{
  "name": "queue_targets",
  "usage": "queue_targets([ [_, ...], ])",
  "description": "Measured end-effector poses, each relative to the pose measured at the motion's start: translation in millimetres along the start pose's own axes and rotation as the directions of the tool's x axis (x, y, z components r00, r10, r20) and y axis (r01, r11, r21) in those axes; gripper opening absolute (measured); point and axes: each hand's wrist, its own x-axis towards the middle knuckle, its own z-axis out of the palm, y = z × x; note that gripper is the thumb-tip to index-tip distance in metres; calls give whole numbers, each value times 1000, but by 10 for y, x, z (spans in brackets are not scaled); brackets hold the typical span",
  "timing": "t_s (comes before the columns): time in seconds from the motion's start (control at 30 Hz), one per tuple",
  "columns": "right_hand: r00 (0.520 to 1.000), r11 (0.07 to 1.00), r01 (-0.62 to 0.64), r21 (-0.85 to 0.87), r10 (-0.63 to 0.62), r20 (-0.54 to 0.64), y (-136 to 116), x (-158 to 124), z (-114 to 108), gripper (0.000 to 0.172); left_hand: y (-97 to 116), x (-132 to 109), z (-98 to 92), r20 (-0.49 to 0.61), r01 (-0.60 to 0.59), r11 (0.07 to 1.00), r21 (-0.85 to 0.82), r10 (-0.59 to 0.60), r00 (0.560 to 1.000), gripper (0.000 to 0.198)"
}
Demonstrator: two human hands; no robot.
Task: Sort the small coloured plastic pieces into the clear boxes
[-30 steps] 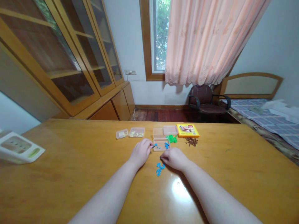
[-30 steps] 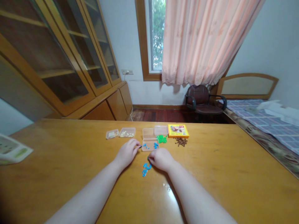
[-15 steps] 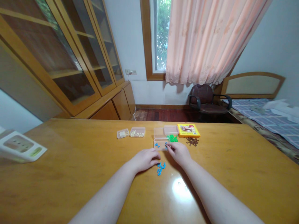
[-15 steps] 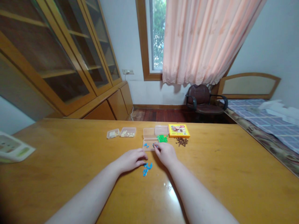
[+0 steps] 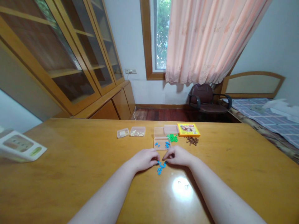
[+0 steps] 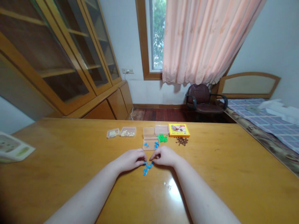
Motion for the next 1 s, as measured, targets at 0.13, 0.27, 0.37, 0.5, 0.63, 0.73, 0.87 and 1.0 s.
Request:
queue_targets([
  [0.13,999,999,26,-46,-24,42,-6,10,-15,19,-5,14,11,-4,23,1000,15,-23,1000,10],
  [0.27,998,998,19,-59,-15,58,-5,23,-11,17,-3,18,11,-8,74,997,27,-74,997,11],
  [0.37,999,997,16,-82,-12,46,-15,24,-14,19,3,18,10,-23,90,995,44,-89,996,10],
  [0.5,1000,991,22,-129,-21,7,-12,27,-2,19,11,17,9,-37,101,991,91,-97,995,10],
  [0.63,999,985,5,-171,-11,-33,-1,28,26,17,9,8,4,-22,95,991,92,-93,995,11],
  [0.73,999,989,0,-148,-8,-51,-11,30,41,15,1,-1,0,-11,89,993,74,-89,996,12],
  [0.87,981,999,-15,-41,7,-193,-20,49,45,15,-4,-2,0,-3,114,991,65,-115,993,10],
  [1.0,923,998,-59,-37,41,-383,0,49,29,18,-3,6,8,-10,140,987,81,-140,990,9],
])
